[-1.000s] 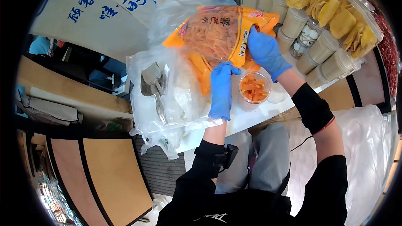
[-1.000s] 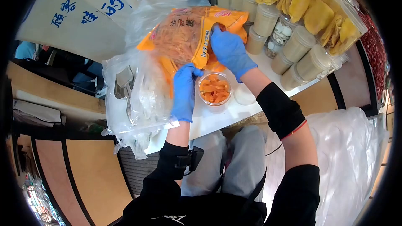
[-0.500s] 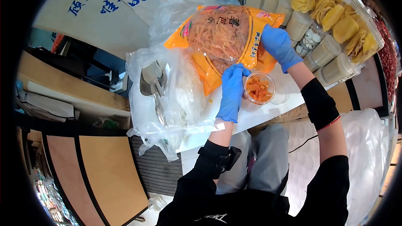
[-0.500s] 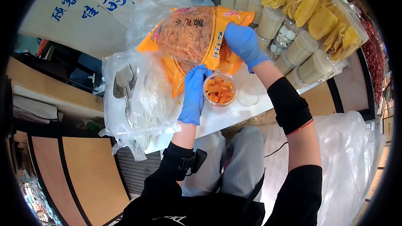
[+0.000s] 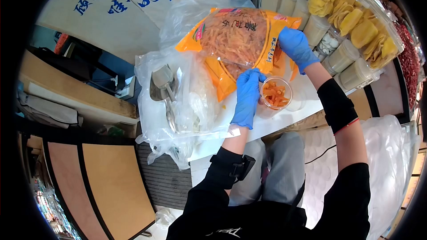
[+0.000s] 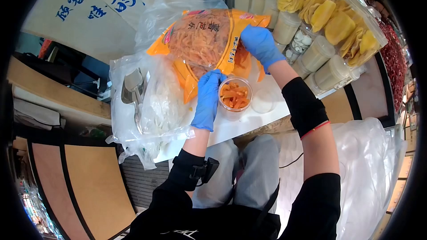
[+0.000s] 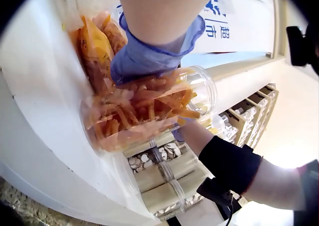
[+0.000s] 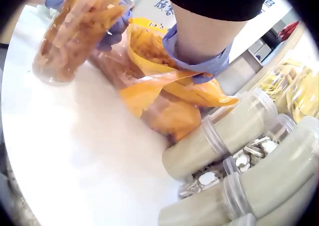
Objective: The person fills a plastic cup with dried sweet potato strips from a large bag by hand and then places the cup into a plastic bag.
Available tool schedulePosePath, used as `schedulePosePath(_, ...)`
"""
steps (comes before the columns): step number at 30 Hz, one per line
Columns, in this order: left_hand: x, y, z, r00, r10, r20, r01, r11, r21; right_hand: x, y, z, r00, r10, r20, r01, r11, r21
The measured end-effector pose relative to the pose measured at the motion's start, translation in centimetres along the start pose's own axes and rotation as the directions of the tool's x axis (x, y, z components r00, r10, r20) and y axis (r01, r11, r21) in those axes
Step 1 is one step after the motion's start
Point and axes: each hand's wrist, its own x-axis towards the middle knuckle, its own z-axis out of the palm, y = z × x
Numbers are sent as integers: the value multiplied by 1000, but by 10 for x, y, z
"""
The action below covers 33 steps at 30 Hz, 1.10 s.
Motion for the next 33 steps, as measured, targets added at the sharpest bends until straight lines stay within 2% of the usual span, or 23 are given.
schedulePosePath(2,-6,10,2,997,-78,-17,79,997,7,-2,2,-3,999,-3,-54,10,990,140)
schedulePosePath(3,-3,5,0,999,-38,-12,38,999,2,-3,2,-5,997,0,-79,17,977,211)
schedulePosePath(5,4,-11,-5,999,40,-4,-40,999,-9,-4,3,-4,999,-29,-36,37,971,237)
schedulePosePath(9,-4,1,-2,999,-32,-16,32,999,18,-8,-7,-21,1000,-7,17,3,975,224)
schedulePosePath(12,-1,-1,-3,1000,-31,4,31,998,47,-11,-16,-32,1000,26,-3,-23,943,332)
schedulePosePath(15,1,-3,-4,999,-33,17,32,999,35,-11,-23,-42,982,139,130,-181,893,411)
schedulePosePath(18,1,-2,-3,999,-43,10,43,999,14,-10,-28,-51,929,256,266,-361,781,510)
schedulePosePath(21,-2,-1,-4,998,-69,3,69,997,-16,-18,-26,-51,920,250,301,-384,725,572)
schedulePosePath(26,0,-3,-2,998,-61,-6,61,996,-67,-27,-24,-68,955,197,223,-297,688,663)
schedulePosePath(27,2,-7,-3,1000,-20,-7,20,998,-68,-30,-25,-73,958,191,215,-287,683,672)
schedulePosePath(29,8,-18,-5,998,59,-7,-59,996,-70,-32,-25,-82,962,173,213,-274,626,730)
schedulePosePath(30,6,-16,-3,999,35,-13,-36,997,-70,-34,-24,-85,963,166,211,-268,596,757)
schedulePosePath(33,3,-12,-2,1000,7,-30,-10,997,-82,-35,-6,-75,949,194,249,-308,394,866)
